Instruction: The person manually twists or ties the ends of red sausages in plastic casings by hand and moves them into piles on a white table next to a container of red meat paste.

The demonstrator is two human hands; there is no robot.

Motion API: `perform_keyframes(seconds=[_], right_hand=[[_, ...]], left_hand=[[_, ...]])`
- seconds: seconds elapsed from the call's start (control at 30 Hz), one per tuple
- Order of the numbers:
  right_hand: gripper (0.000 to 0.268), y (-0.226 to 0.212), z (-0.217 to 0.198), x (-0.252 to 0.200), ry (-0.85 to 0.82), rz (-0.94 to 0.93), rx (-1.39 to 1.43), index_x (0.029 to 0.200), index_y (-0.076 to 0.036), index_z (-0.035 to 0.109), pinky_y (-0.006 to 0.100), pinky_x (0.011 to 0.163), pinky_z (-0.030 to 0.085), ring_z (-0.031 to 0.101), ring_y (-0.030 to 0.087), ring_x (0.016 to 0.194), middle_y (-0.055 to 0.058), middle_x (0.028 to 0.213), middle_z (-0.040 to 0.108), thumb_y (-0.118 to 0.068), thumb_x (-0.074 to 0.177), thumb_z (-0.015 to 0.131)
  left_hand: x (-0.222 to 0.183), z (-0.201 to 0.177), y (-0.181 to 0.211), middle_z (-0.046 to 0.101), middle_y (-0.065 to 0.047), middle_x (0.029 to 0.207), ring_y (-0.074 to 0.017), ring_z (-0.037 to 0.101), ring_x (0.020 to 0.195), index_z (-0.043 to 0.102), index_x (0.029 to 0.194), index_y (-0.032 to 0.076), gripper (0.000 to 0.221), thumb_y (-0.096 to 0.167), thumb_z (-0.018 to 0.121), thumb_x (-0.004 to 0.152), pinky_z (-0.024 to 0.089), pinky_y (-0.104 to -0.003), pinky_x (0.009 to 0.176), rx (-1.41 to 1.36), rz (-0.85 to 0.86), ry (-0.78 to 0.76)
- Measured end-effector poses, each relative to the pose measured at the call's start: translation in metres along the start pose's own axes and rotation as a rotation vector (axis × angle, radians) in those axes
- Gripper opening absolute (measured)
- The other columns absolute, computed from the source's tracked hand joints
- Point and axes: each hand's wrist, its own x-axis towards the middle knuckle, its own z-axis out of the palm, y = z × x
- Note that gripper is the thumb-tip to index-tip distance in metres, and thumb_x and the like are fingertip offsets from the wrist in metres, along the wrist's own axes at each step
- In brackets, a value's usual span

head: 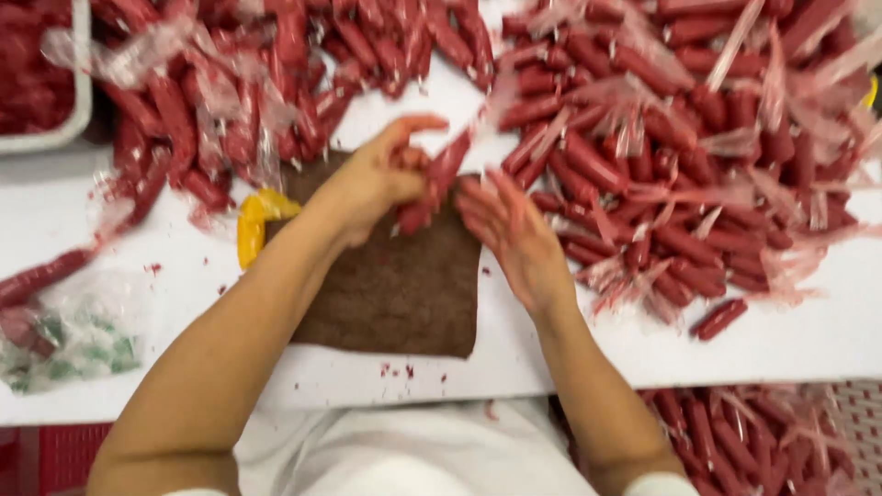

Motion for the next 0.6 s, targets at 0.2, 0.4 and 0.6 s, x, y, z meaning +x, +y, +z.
perform_keyframes(seconds=[0.2, 0.4, 0.6], right_hand=[[0.023, 0.0, 0.105, 0.007, 0.065, -0.119, 0.422, 0.093, -0.008, 0.06, 0.021, 0.06, 0.031, 0.029, 0.006, 0.055, -0.006, 0.063, 0.037, -0.027, 0.104, 0.051], [0.035, -0.014, 0.113, -0.008, -0.17, -0.287, 0.173, 0.136, -0.005, 0.052, 0.025, 0.065, 0.047, 0.054, 0.013, 0.071, 0.002, 0.088, 0.058, -0.021, 0.106, 0.063], [0.059, -0.081, 0.147, -0.072, -0.253, -0.601, -1.887, 0.127, -0.012, 0.063, 0.057, 0.123, 0.004, 0.063, 0.033, 0.134, 0.004, 0.131, 0.07, -0.012, 0.078, 0.095]], left_hand=[[-0.113, 0.002, -0.057, 0.069, -0.013, 0.09, -0.0144, 0.063, 0.071, 0.051, 0.133, 0.011, 0.058, -0.004, 0.059, 0.077, 0.05, -0.024, 0.057, -0.171, -0.144, -0.002], [-0.149, 0.014, -0.044, 0.056, 0.007, 0.074, -0.0072, 0.046, 0.066, 0.069, 0.104, 0.016, 0.018, 0.031, 0.068, 0.094, 0.039, -0.024, 0.06, 0.509, 0.124, 0.166], [-0.177, 0.011, -0.018, 0.057, 0.001, 0.067, -0.0186, 0.052, 0.057, 0.057, 0.084, 0.016, 0.025, 0.035, 0.062, 0.099, 0.04, -0.035, 0.057, 0.828, 0.262, 0.059]])
